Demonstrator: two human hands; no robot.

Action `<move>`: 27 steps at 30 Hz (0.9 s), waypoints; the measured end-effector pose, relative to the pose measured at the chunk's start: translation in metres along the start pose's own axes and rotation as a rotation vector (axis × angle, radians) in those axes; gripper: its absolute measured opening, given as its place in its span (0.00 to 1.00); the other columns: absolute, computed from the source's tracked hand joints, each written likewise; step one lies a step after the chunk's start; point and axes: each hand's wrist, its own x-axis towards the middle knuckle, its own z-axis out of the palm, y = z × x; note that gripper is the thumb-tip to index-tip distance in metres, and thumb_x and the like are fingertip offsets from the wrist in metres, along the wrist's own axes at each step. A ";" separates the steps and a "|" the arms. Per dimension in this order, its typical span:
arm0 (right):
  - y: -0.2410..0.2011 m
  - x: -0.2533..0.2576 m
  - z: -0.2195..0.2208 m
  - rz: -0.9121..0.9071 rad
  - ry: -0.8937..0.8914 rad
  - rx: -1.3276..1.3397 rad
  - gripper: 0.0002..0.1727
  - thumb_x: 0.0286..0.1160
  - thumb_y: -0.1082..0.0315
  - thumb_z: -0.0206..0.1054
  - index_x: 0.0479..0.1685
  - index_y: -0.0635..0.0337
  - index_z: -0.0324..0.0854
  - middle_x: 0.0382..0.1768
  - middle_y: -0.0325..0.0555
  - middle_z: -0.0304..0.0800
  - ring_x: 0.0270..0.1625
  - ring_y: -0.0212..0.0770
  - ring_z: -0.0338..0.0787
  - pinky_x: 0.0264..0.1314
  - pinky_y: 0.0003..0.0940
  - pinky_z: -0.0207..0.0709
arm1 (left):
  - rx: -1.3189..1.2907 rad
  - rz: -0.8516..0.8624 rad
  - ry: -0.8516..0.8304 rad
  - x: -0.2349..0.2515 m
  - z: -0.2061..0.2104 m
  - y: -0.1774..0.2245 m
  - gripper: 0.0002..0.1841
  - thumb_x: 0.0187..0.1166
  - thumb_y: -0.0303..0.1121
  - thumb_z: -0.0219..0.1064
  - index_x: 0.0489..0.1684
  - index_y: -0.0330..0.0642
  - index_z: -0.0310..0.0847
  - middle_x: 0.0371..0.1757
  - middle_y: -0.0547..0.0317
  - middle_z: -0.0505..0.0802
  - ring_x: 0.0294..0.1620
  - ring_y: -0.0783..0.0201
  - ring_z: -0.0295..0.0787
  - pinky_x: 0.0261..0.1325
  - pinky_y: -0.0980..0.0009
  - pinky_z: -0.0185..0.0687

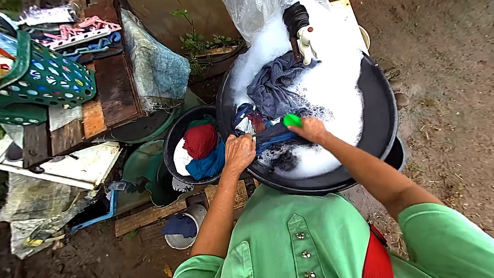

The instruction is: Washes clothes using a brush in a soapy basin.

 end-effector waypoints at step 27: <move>-0.062 -0.061 -0.002 0.215 -0.143 1.180 0.27 0.94 0.47 0.53 0.45 0.67 0.79 0.26 0.43 0.85 0.26 0.35 0.87 0.33 0.31 0.84 | -0.786 0.192 0.129 0.003 -0.021 0.046 0.09 0.87 0.29 0.61 0.45 0.32 0.86 0.24 0.55 0.82 0.18 0.68 0.70 0.25 0.71 0.70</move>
